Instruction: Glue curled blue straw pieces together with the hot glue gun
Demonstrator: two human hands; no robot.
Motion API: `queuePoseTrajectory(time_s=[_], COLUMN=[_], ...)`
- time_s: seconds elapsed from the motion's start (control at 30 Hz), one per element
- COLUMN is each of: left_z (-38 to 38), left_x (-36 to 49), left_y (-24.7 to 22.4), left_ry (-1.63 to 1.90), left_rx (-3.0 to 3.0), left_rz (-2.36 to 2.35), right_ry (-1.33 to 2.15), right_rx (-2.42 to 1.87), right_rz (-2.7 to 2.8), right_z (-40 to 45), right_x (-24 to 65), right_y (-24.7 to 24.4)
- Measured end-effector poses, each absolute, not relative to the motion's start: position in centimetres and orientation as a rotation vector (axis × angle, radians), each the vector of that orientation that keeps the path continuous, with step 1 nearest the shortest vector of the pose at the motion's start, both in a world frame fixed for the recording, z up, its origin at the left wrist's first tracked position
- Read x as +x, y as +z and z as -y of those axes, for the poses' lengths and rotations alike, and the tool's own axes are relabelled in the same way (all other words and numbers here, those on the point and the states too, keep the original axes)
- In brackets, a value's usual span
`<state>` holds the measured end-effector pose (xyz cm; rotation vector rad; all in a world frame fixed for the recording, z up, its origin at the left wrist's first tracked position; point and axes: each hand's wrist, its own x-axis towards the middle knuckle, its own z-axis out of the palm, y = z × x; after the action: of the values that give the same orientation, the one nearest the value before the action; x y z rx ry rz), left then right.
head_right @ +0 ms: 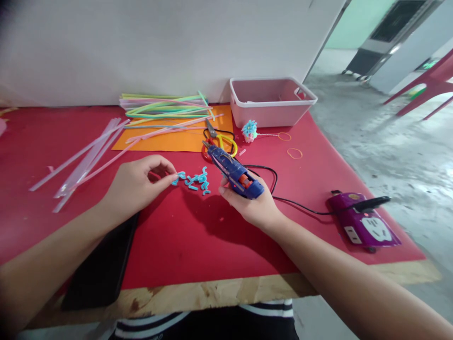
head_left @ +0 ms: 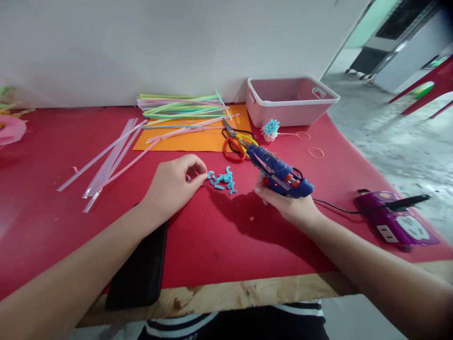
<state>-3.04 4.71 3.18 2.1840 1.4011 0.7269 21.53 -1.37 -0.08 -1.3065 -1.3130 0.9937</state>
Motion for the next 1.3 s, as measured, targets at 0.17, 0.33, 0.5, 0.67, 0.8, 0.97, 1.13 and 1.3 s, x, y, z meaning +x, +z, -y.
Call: queuePoseTrajectory(time_s=[0.17,0.33,0.5,0.67,0.8,0.97,1.13,1.3], left_z=[-3.5,-1.7,-1.3,-1.2,-1.0,-1.0,-1.1,-1.0], left_x=[-1.3,1.0,1.7,1.6,1.3,1.0,0.9,0.8], left_y=[2.4,2.0,2.0,1.2,0.6,0.5,0.5,0.4], left_ry=[0.836,0.810,0.757,0.736,0.708,0.645,0.661,0.648], left_rx=[1.699,1.455,1.503,1.525,1.493,1.484,1.473,1.604], left_rz=[-1.175,-0.977,-0.977,-0.932,-0.933,-0.977,-0.986,-0.959], right_ry=[1.019,1.103,1.295,1.365,1.410,1.449,1.442,1.441], right_rx=[-1.321,-1.261,-1.202,-1.225,-1.239,-1.290,-1.317,-1.321], right_rz=[1.199,1.244,1.127,1.045,1.058,1.105,1.119,1.071], right_z=[1.5,1.6,1.7,1.8,1.9,1.8,1.7,1.7], right_x=[21.1,21.2,21.5,21.3,21.3,21.3,21.0,20.9], right_y=[0.1,0.2,0.0,-0.1,0.1,0.4,0.5,0.4])
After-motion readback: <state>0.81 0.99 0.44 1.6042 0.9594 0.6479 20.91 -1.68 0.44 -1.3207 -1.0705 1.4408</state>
